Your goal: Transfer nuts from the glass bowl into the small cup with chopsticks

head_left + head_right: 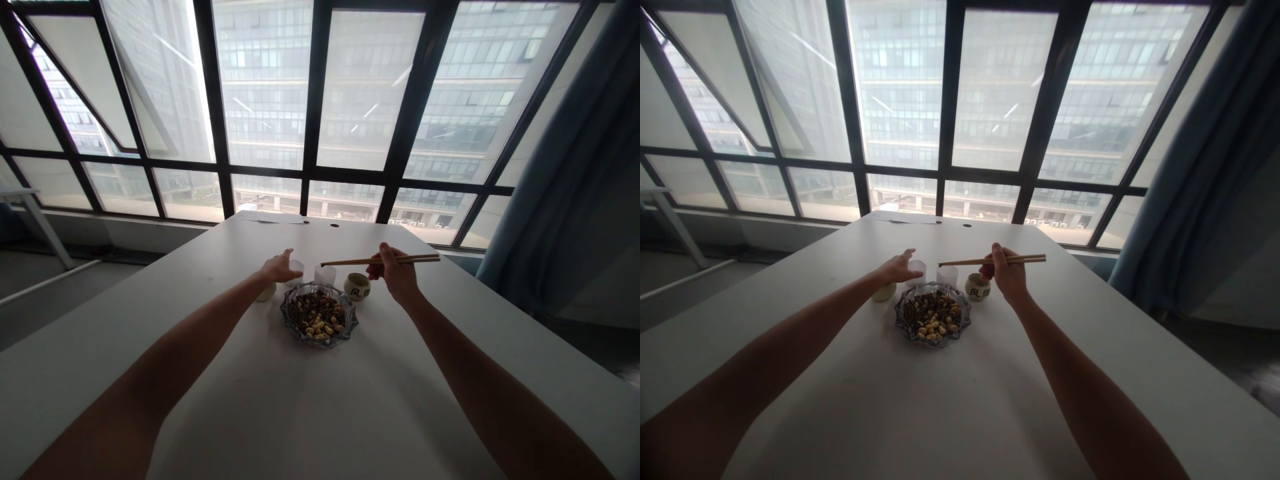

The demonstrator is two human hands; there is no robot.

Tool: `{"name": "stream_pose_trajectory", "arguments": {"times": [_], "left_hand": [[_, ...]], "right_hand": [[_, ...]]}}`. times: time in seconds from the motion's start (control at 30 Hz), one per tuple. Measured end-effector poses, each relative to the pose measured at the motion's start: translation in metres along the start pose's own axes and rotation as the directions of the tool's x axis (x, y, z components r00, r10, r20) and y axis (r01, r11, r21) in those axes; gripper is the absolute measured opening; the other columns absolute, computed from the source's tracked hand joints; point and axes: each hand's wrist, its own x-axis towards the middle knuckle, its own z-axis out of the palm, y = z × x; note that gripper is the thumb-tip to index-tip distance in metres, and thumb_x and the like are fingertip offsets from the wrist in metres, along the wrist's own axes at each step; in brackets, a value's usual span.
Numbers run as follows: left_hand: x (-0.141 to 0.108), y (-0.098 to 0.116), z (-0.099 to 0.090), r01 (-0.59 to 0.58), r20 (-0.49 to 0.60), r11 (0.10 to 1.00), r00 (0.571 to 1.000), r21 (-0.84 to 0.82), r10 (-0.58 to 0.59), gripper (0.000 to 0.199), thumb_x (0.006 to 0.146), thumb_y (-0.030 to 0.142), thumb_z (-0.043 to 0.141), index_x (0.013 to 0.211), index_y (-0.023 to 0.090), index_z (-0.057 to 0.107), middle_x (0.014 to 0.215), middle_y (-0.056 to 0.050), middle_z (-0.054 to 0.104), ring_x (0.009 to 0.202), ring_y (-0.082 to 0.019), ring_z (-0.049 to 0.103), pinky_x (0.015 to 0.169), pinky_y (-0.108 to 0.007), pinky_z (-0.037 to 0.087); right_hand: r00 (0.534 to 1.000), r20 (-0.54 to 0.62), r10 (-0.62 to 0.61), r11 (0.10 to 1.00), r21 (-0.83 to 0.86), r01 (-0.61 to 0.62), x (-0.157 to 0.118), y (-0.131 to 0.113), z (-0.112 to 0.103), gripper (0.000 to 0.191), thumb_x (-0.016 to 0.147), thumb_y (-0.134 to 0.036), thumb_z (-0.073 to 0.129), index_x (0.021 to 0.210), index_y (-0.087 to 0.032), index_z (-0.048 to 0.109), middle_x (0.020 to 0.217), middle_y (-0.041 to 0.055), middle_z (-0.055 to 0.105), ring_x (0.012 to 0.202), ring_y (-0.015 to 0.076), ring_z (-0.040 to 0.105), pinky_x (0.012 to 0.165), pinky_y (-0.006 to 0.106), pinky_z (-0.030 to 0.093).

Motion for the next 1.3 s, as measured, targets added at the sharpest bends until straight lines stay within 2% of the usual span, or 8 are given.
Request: {"name": "stream_pose_trajectory", "arguments": {"times": [0.17, 0.3, 0.4, 0.5, 0.7, 1.03, 1.2, 1.3], "left_hand": [[0.007, -0.004, 0.006, -0.136, -0.075, 0.991, 0.988, -0.013, 0.134, 0.089, 0.068, 0.029, 0.078, 0.147, 0.01, 0.041, 0.129, -0.021, 0.065, 0.12, -0.035, 0.063, 0.102, -0.044, 0.049], [-0.004, -0.005, 0.003, -0.454, -0.236, 0.884, 0.852, 0.113, 0.467, 0.081, 0.072, 0.013, 0.071, 0.147, 0.011, 0.042, 0.139, -0.019, 0.058, 0.129, -0.035, 0.053, 0.111, -0.05, 0.044], [-0.01, -0.005, 0.001, -0.536, -0.253, 0.831, 0.792, 0.146, 0.556, 0.079, 0.074, 0.01, 0.07, 0.148, 0.016, 0.041, 0.141, -0.016, 0.057, 0.13, -0.034, 0.051, 0.108, -0.052, 0.047], [-0.009, -0.006, 0.003, -0.519, -0.243, 0.842, 0.806, 0.145, 0.539, 0.078, 0.075, 0.013, 0.071, 0.147, 0.019, 0.041, 0.14, -0.015, 0.058, 0.129, -0.034, 0.053, 0.107, -0.052, 0.048], [0.0, -0.009, 0.006, -0.277, -0.14, 0.959, 0.949, 0.052, 0.282, 0.084, 0.069, 0.027, 0.082, 0.143, 0.013, 0.045, 0.125, -0.019, 0.068, 0.116, -0.037, 0.065, 0.1, -0.05, 0.052], [-0.016, 0.012, -0.008, -0.513, -0.266, 0.857, 0.821, 0.044, 0.505, 0.085, 0.071, 0.03, 0.084, 0.145, 0.02, 0.043, 0.136, -0.014, 0.063, 0.127, -0.034, 0.058, 0.107, -0.052, 0.046], [-0.022, 0.021, -0.009, -0.561, -0.304, 0.827, 0.78, 0.049, 0.547, 0.082, 0.072, 0.028, 0.084, 0.144, 0.02, 0.044, 0.137, -0.014, 0.063, 0.128, -0.032, 0.058, 0.107, -0.051, 0.047], [-0.021, 0.02, -0.008, -0.56, -0.316, 0.827, 0.776, 0.052, 0.546, 0.081, 0.071, 0.027, 0.084, 0.142, 0.019, 0.046, 0.136, -0.014, 0.064, 0.125, -0.032, 0.06, 0.107, -0.05, 0.048]], "right_hand": [[1.0, -0.013, 0.009, 0.999, 0.031, -0.009, 0.0, -0.004, -0.001, 0.058, 0.073, -0.075, 0.07, 0.064, -0.019, 0.062, 0.048, 0.0048, 0.065, 0.035, 0.0138, 0.056, 0.035, 0.026, 0.047], [0.999, -0.026, -0.044, 0.998, 0.045, 0.045, 0.0, -0.006, -0.001, 0.059, 0.075, -0.077, 0.067, 0.065, -0.019, 0.061, 0.048, 0.0035, 0.064, 0.035, 0.0128, 0.056, 0.034, 0.025, 0.046], [0.997, -0.032, -0.069, 0.996, 0.054, 0.071, 0.0, -0.007, 0.0, 0.059, 0.076, -0.076, 0.067, 0.064, -0.019, 0.06, 0.046, 0.003, 0.064, 0.033, 0.0119, 0.055, 0.033, 0.023, 0.044], [0.997, -0.031, -0.077, 0.995, 0.057, 0.078, 0.0, -0.007, 0.0, 0.057, 0.078, -0.073, 0.067, 0.064, -0.018, 0.06, 0.046, 0.003, 0.064, 0.032, 0.0117, 0.054, 0.033, 0.023, 0.044], [0.997, -0.046, -0.069, 0.995, 0.068, 0.072, 0.001, -0.006, 0.0, 0.057, 0.076, -0.073, 0.069, 0.064, -0.018, 0.062, 0.046, 0.0027, 0.064, 0.032, 0.0118, 0.054, 0.033, 0.023, 0.044], [0.975, -0.068, -0.21, 0.977, 0.031, 0.212, -0.029, 0.003, 0.029, 0.053, 0.085, -0.072, 0.059, 0.072, -0.021, 0.06, 0.054, 0.0024, 0.067, 0.042, 0.0143, 0.061, 0.042, 0.025, 0.051], [0.92, 0.249, -0.303, 0.923, -0.165, 0.349, -0.039, 0.019, 0.035, 0.044, 0.089, -0.064, 0.061, 0.078, -0.021, 0.065, 0.065, 0.0032, 0.071, 0.057, 0.0162, 0.066, 0.055, 0.027, 0.053], [0.891, 0.312, -0.329, 0.881, -0.238, 0.409, -0.039, 0.019, 0.033, 0.043, 0.093, -0.061, 0.057, 0.08, -0.021, 0.066, 0.067, 0.0033, 0.07, 0.058, 0.016, 0.065, 0.056, 0.028, 0.052]]}}
